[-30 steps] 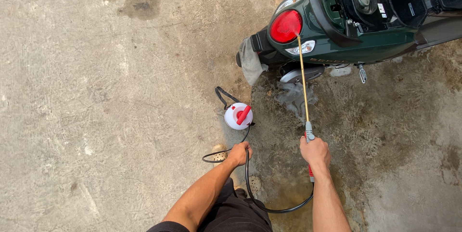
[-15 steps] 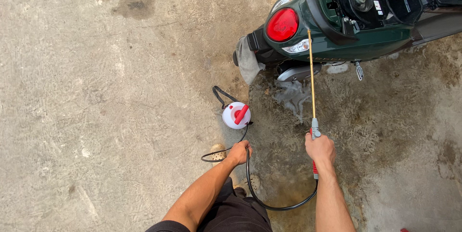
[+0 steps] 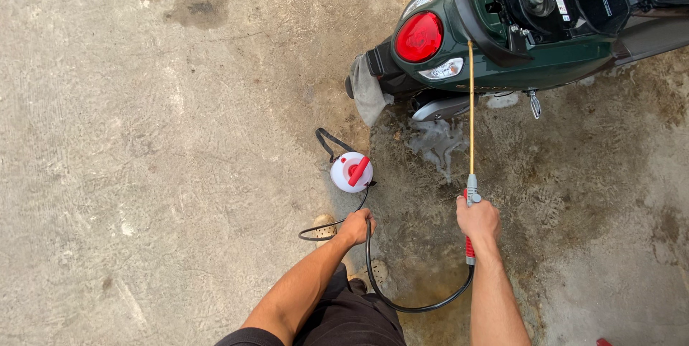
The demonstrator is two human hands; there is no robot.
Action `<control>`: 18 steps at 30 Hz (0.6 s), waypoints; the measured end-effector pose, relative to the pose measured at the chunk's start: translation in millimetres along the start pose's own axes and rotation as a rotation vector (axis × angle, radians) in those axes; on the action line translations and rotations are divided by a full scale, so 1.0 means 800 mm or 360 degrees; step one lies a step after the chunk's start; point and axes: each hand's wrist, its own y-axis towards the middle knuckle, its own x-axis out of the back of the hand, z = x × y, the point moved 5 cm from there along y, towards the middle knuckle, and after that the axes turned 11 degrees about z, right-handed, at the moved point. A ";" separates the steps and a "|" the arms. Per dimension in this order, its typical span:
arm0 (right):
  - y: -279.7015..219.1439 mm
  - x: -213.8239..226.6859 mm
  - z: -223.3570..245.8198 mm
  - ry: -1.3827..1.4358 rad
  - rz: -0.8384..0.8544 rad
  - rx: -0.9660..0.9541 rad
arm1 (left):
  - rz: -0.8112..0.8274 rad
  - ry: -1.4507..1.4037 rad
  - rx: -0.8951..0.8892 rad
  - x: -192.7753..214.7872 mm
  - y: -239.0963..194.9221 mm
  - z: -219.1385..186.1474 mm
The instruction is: The person uses a handheld pressure sprayer to clean a green scooter. They systematically spray the under-seat storage compartment, the body panels, the rear wheel, and the floorboard area, moving around the vehicle to cover different sections.
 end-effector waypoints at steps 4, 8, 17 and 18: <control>-0.006 0.000 0.012 0.0148 0.0113 -0.0037 | -0.0024 0.0027 -0.0021 -0.001 0.004 0.003; -0.013 0.008 0.035 0.0267 0.0155 -0.0017 | -0.0072 0.0024 -0.0049 0.004 0.008 0.011; 0.013 0.003 0.075 0.0067 0.0181 0.0095 | -0.0120 -0.0017 0.0055 0.029 0.003 0.017; 0.018 0.006 0.078 0.0036 0.0133 0.0116 | -0.0116 -0.0010 0.0070 0.031 0.003 0.017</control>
